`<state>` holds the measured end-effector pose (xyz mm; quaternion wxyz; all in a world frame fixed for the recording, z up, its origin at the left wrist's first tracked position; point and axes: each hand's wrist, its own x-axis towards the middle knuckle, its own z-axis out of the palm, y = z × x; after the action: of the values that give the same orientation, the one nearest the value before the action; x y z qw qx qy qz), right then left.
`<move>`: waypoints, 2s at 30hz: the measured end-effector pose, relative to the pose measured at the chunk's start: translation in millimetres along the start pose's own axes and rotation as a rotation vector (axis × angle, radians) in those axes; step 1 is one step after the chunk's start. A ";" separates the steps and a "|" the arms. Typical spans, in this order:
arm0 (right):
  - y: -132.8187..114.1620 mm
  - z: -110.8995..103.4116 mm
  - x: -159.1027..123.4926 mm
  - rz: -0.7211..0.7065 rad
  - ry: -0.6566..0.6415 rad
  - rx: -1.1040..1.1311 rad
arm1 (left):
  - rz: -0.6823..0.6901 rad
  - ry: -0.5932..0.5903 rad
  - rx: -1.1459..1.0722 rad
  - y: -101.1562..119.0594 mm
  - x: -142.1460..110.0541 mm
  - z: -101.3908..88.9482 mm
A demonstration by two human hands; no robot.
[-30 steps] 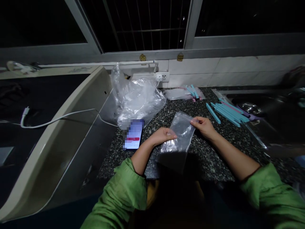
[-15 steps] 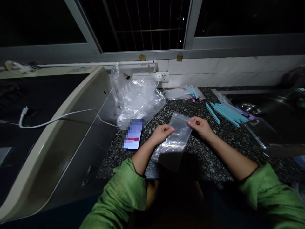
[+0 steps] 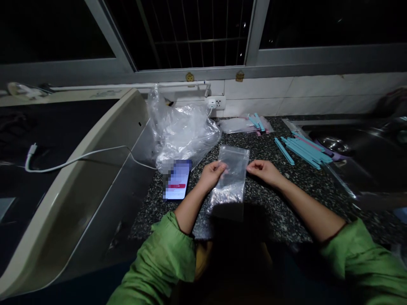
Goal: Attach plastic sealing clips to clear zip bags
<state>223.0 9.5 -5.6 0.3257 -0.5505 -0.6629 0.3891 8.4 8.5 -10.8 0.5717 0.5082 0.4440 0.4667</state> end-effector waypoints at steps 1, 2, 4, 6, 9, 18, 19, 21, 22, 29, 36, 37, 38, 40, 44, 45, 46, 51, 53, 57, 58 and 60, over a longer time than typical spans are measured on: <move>2.6 -9.5 2.0 0.006 0.083 -0.089 | -0.010 -0.003 0.006 0.4 -0.2 -0.4; 5.7 -20.7 3.9 0.036 0.188 -0.213 | -0.018 -0.008 0.011 0.8 -0.4 -0.8; 13.0 -45.4 6.6 0.142 0.411 -0.525 | -0.035 -0.018 0.022 1.6 -1.1 -1.5; 21.1 -68.0 8.0 0.265 0.548 -0.754 | -0.054 -0.025 0.032 1.9 -1.8 -2.0; 31.9 -87.8 9.5 0.397 0.532 -0.894 | -0.090 -0.016 0.029 1.7 -2.1 -2.5; 43.1 -87.8 14.9 0.547 0.475 -1.006 | -0.102 0.019 0.015 7.7 -4.4 -1.4; 42.7 -88.0 14.8 0.556 0.468 -1.000 | -0.106 0.020 0.013 8.8 -4.9 -1.0; 40.8 -88.3 14.3 0.572 0.454 -0.986 | -0.108 0.018 0.005 10.6 -5.8 -0.5; 39.3 -88.2 13.9 0.581 0.450 -0.980 | -0.107 0.015 0.002 11.1 -6.1 -0.3; 27.3 -81.1 11.9 0.561 0.455 -0.973 | -0.124 0.003 -0.004 9.5 -6.1 -1.2; 20.8 -67.4 9.4 0.370 0.450 -1.021 | -0.151 -0.048 -0.024 5.4 -6.0 -2.5; 20.0 -65.0 8.9 0.339 0.447 -1.028 | -0.151 -0.049 -0.033 4.9 -5.9 -2.5; 19.0 -62.4 8.2 0.305 0.445 -1.034 | -0.151 -0.049 -0.041 4.5 -5.7 -2.5; 16.4 -56.5 6.4 0.237 0.439 -1.043 | -0.157 -0.050 -0.045 3.9 -5.1 -2.4; 9.5 -43.1 1.9 0.117 0.427 -1.040 | -0.181 -0.053 -0.040 3.1 -3.4 -2.8; 8.0 -39.9 0.9 0.088 0.421 -1.036 | -0.189 -0.052 -0.046 3.0 -3.0 -2.9; 6.7 -36.9 0.0 0.061 0.415 -1.032 | -0.197 -0.053 -0.054 2.8 -2.6 -3.0; 4.3 -26.2 -3.0 -0.054 0.399 -1.008 | -0.186 -0.071 -0.093 1.8 -0.6 -3.0; 3.9 -23.8 -3.9 -0.086 0.396 -0.997 | -0.166 -0.064 -0.090 1.7 0.1 -2.9; 3.1 -21.0 -5.3 -0.129 0.391 -0.989 | -0.191 -0.071 -0.071 3.5 0.1 -2.3; 3.0 -20.4 -5.5 -0.144 0.391 -0.988 | -0.196 -0.081 -0.062 4.2 -0.1 -2.1; 2.9 -19.0 -6.2 -0.177 0.395 -0.983 | -0.198 -0.099 -0.050 5.4 -0.5 -1.8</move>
<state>241.8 6.7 1.1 0.1796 -0.6428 -0.7370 -0.1073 6.2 8.5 -5.6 0.6487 0.4698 0.4515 0.3931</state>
